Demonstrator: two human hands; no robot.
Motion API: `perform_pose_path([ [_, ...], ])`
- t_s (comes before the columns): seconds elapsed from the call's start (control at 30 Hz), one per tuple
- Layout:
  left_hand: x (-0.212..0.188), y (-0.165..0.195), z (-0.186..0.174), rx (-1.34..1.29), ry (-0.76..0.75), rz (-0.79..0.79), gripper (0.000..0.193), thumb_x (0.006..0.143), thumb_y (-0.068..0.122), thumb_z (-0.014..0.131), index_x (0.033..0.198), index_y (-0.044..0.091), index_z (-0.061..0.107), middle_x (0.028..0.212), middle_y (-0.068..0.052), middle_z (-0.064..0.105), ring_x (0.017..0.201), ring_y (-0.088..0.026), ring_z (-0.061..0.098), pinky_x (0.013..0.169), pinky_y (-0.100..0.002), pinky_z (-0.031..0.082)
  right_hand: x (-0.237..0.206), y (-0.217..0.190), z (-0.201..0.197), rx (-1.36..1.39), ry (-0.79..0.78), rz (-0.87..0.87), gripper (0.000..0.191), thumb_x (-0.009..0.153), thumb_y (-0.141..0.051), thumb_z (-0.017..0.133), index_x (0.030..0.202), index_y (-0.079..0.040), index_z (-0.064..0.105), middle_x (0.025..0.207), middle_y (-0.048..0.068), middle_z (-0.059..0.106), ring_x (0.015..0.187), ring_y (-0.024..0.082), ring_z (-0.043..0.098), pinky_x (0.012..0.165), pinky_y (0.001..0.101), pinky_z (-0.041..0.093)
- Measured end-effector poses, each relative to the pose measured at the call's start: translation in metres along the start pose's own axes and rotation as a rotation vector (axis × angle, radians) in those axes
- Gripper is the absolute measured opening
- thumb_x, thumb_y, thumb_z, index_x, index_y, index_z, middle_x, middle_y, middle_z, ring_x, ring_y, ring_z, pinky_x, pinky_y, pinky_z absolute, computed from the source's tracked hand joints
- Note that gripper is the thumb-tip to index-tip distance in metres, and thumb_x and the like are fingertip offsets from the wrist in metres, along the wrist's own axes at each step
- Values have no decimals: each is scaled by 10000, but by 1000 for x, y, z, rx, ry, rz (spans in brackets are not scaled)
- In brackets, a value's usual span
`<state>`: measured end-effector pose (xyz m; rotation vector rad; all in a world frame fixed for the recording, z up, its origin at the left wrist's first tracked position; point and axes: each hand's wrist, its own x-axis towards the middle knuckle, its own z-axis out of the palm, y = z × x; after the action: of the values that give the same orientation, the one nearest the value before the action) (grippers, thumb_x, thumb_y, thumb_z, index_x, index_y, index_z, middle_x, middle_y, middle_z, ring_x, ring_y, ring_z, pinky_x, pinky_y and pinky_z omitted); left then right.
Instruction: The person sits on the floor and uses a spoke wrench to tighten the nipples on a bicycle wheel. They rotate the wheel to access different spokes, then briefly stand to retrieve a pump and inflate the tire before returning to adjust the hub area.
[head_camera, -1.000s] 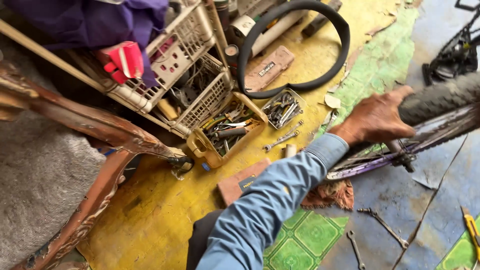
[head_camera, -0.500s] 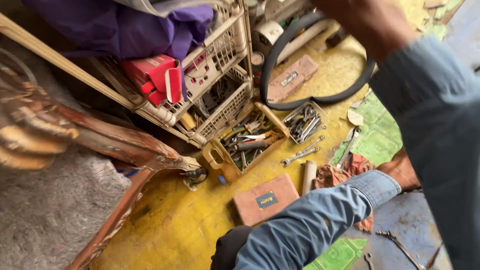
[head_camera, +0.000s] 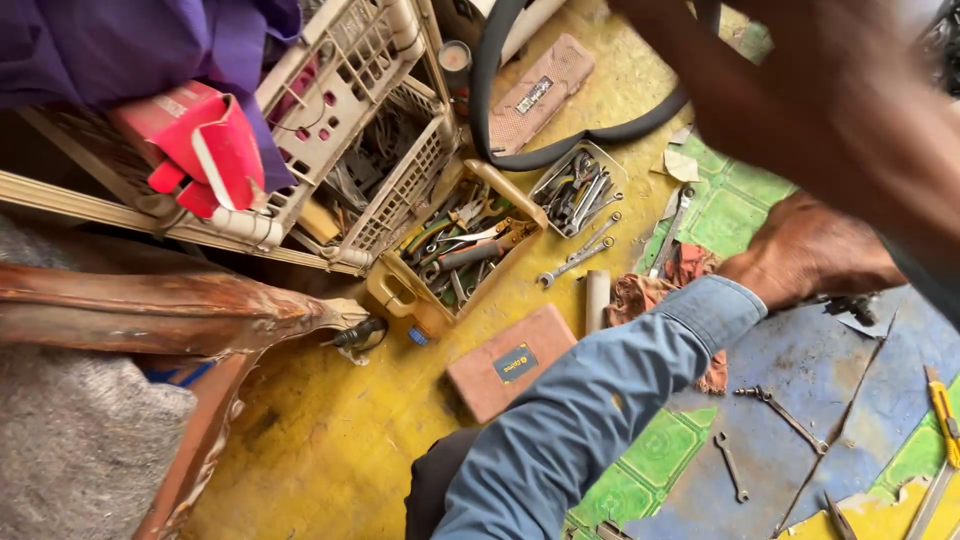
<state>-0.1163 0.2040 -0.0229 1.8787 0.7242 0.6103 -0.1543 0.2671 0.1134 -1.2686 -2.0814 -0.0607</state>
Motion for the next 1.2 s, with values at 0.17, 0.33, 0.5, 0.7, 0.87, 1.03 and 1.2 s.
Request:
perform_pose_path([
  [0.17,3,-12,-20,-62,70,-4,885,610,427,744,1401,101,519,797,-184,813,818,-350,798,764,-448,627,-184,-32,-58,279,163,104,310,846,-33,594,1149,-55,656,881,90,745,781,191,739,689,318,584],
  [0.33,11,-22,-41,-59,99,-29,903,565,404,747,1386,110,513,833,-172,805,790,-340,777,756,-429,642,-307,-66,13,362,-912,577,423,889,-265,720,1280,-120,650,960,114,788,821,332,758,707,436,605],
  [0.5,6,-12,-44,29,232,167,838,573,384,819,1300,55,565,931,-234,760,871,-410,754,776,-447,614,-375,-71,94,256,-810,339,679,918,-273,658,1525,-103,406,1169,245,694,1015,406,677,829,482,563],
  [0.7,-7,-7,-32,143,120,151,534,626,334,798,1038,20,665,851,-208,743,799,-367,741,729,-437,600,-411,-61,74,333,-1182,262,462,935,-340,660,1332,-113,594,1190,171,699,1092,358,664,913,475,539],
  [0.87,-4,-17,-26,303,-143,133,463,807,393,822,741,-24,631,639,-197,573,560,-317,580,507,-426,438,-448,47,-34,-282,-1100,563,197,899,-185,598,1051,-135,713,1053,124,731,957,328,714,810,464,587],
  [1.03,-16,-16,-56,756,-13,1010,82,947,172,791,925,252,792,621,-9,500,536,-192,500,498,-357,353,-559,64,-157,-463,-905,957,231,961,-316,658,1042,-102,689,981,170,730,940,379,711,780,511,581],
  [1.2,-25,7,-79,481,-21,783,205,850,117,806,993,43,679,898,-124,641,787,-259,651,732,-370,528,-668,1,-178,-367,-861,1175,378,835,-351,741,1148,-143,708,1020,174,735,972,390,703,817,526,568],
])
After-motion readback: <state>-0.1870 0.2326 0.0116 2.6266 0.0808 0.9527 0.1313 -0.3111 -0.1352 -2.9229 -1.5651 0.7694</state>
